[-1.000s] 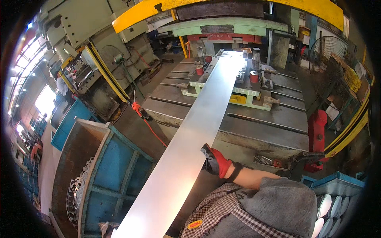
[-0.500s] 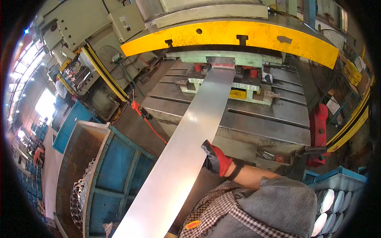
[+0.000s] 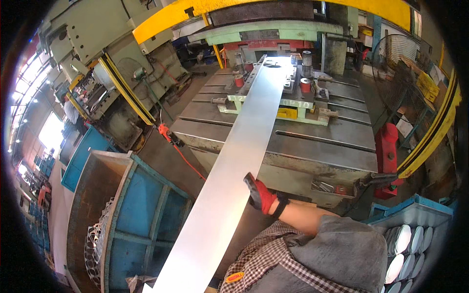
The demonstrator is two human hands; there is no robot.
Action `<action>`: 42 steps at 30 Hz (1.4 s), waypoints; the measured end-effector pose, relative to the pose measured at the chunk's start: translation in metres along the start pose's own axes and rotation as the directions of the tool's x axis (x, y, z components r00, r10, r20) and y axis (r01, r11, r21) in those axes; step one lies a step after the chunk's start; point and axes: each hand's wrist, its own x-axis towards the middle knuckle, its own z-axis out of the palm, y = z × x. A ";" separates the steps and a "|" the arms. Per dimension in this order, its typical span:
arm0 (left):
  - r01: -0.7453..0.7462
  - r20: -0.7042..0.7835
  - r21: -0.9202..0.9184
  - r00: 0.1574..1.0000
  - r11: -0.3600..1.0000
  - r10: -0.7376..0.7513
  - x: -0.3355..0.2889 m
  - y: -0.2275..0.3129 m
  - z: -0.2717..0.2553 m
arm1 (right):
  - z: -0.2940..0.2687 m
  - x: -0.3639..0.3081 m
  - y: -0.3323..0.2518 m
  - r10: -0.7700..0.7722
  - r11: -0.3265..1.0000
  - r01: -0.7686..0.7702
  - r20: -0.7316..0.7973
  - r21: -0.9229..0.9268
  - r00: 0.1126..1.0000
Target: Operating a large industrial stamping press to cut circular shapes from metal sheets.
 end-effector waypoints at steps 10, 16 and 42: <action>-0.537 -0.282 0.369 0.713 0.759 0.642 0.015 0.031 -0.026 | 0.011 0.000 -0.106 0.059 0.967 -0.050 -0.029 0.250 0.998; -0.056 -0.024 0.332 0.997 0.942 0.068 0.021 0.066 -0.025 | -0.024 0.040 -0.071 -0.063 0.941 0.086 -0.080 0.326 0.995; -0.487 0.099 0.492 0.855 0.721 0.509 0.046 0.089 -0.011 | 0.005 -0.008 -0.085 -0.123 0.816 0.050 0.089 0.576 0.988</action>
